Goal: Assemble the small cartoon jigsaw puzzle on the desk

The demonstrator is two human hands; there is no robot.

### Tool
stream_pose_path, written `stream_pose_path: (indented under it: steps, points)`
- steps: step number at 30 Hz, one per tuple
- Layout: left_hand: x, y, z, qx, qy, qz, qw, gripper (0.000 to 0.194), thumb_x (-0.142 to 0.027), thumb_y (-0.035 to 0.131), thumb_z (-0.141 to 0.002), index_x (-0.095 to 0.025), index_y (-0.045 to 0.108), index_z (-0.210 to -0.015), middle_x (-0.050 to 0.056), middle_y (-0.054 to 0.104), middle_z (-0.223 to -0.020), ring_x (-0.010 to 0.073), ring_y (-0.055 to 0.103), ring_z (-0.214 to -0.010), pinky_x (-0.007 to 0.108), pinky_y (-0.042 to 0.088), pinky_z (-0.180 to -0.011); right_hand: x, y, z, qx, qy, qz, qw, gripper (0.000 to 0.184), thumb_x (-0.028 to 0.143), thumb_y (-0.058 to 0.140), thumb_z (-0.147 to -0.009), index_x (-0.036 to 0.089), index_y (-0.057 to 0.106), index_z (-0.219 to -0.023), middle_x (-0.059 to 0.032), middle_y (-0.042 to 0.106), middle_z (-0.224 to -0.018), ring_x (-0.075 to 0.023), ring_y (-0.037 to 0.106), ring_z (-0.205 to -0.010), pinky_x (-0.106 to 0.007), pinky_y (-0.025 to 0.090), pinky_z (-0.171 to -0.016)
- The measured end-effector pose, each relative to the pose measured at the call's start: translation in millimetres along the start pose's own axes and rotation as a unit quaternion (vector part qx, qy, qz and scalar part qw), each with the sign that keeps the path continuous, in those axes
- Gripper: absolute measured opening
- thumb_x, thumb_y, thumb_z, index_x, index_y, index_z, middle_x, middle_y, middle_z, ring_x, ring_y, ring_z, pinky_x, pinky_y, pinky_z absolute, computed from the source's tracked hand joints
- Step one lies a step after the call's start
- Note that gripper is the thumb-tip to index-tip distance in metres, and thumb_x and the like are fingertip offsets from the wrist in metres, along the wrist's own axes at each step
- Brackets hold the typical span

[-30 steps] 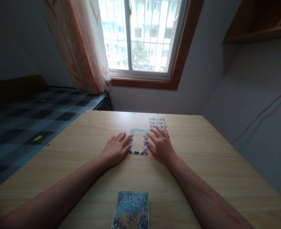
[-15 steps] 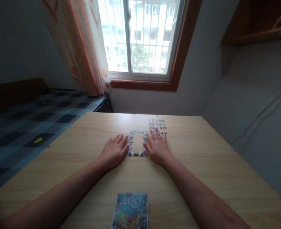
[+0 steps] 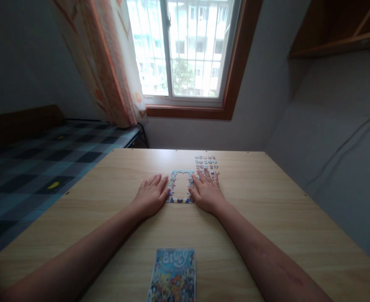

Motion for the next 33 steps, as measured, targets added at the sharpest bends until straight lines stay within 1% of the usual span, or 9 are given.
stream_pose_path:
  steps: [7,10,13,16,19,24,27,30,33]
  points:
    - [-1.5,-2.6,0.7,-0.007,0.004,0.007,1.000,0.067,-0.053,0.032,-0.101,-0.020,0.035,-0.158,0.015,0.026,-0.167,0.0315,0.021,-0.155,0.056,0.017,-0.123,9.7,-4.4,5.0,-0.014,-0.049,-0.002,0.999,0.070,0.054,0.048,-0.098,0.028,0.031,-0.161,-0.0108,0.021,-0.169,-0.0337,0.004,-0.158,-0.066,0.001,-0.123]
    - [-1.6,-2.2,-0.1,-0.009,0.005,0.008,1.000,0.066,-0.054,0.034,-0.100,-0.021,0.036,-0.158,0.015,0.026,-0.167,0.0317,0.021,-0.155,0.056,0.017,-0.123,10.5,-4.7,5.7,-0.015,-0.053,0.000,0.999,0.070,0.053,0.049,-0.098,0.029,0.030,-0.161,-0.0110,0.022,-0.169,-0.0342,0.005,-0.158,-0.067,0.002,-0.122]
    - [-0.9,-0.7,-0.4,-0.009,0.005,0.012,1.000,0.065,-0.052,0.030,-0.102,-0.021,0.035,-0.158,0.015,0.026,-0.167,0.0315,0.021,-0.156,0.056,0.016,-0.123,9.7,-4.8,5.2,-0.019,-0.051,-0.008,0.998,0.066,0.052,0.045,-0.101,0.030,0.029,-0.161,-0.0098,0.022,-0.169,-0.0334,0.006,-0.158,-0.067,0.003,-0.122]
    - [-0.2,-0.5,-0.1,-0.014,0.006,0.015,1.000,0.063,-0.049,0.024,-0.103,-0.020,0.034,-0.159,0.014,0.026,-0.167,0.0309,0.021,-0.155,0.056,0.017,-0.123,2.7,-6.8,3.3,-0.040,-0.028,-0.021,0.999,0.061,0.048,0.036,-0.104,0.028,0.028,-0.162,-0.0091,0.025,-0.168,-0.0325,0.009,-0.158,-0.067,0.006,-0.122]
    - [0.1,-0.6,0.0,-0.012,0.005,0.014,1.000,0.062,-0.048,0.024,-0.104,-0.021,0.034,-0.159,0.014,0.027,-0.167,0.0308,0.021,-0.156,0.056,0.017,-0.123,-10.4,-11.1,1.6,-0.081,0.017,-0.038,0.996,0.059,0.044,0.028,-0.106,0.025,0.028,-0.162,-0.0091,0.031,-0.166,-0.0327,0.012,-0.157,-0.067,0.011,-0.122]
    - [3.7,-3.6,-1.0,-0.017,-0.013,0.010,1.000,0.062,-0.045,0.023,-0.104,-0.019,0.035,-0.159,0.015,0.027,-0.167,0.0311,0.023,-0.155,0.056,0.018,-0.123,-24.4,-18.0,2.6,-0.141,0.068,-0.052,0.986,0.057,0.042,0.027,-0.106,0.024,0.031,-0.161,-0.0112,0.038,-0.163,-0.0338,0.018,-0.156,-0.067,0.015,-0.121]
    - [7.6,-4.9,-1.3,-0.022,-0.032,0.009,0.999,0.062,-0.045,0.021,-0.104,-0.018,0.036,-0.158,0.015,0.028,-0.167,0.0315,0.024,-0.155,0.056,0.018,-0.123,-19.8,-21.2,4.7,-0.155,0.063,-0.029,0.986,0.058,0.042,0.030,-0.106,0.024,0.028,-0.162,-0.0122,0.035,-0.165,-0.0334,0.019,-0.156,-0.065,0.016,-0.122]
    - [9.9,-6.0,-0.9,-0.029,-0.043,0.010,0.999,0.063,-0.045,0.021,-0.103,-0.016,0.037,-0.157,0.016,0.028,-0.166,0.0318,0.024,-0.154,0.057,0.019,-0.123,-7.4,-23.2,6.6,-0.156,0.029,0.014,0.987,0.060,0.040,0.035,-0.105,0.025,0.025,-0.162,-0.0114,0.030,-0.167,-0.0318,0.016,-0.157,-0.061,0.012,-0.124]
    - [11.8,-8.9,-0.3,-0.047,-0.050,0.013,0.998,0.061,-0.043,0.022,-0.103,-0.015,0.041,-0.155,0.017,0.030,-0.165,0.0322,0.026,-0.154,0.057,0.020,-0.122,-1.0,-24.5,7.7,-0.156,0.013,0.037,0.987,0.060,0.038,0.036,-0.105,0.024,0.025,-0.163,-0.0114,0.030,-0.167,-0.0308,0.015,-0.157,-0.059,0.010,-0.125]
Point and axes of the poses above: each hand's wrist, its own z-axis away from the middle knuckle, its own y-axis out of the palm, x = y × z, the point moved 10 cm from there along -z, towards the middle knuckle
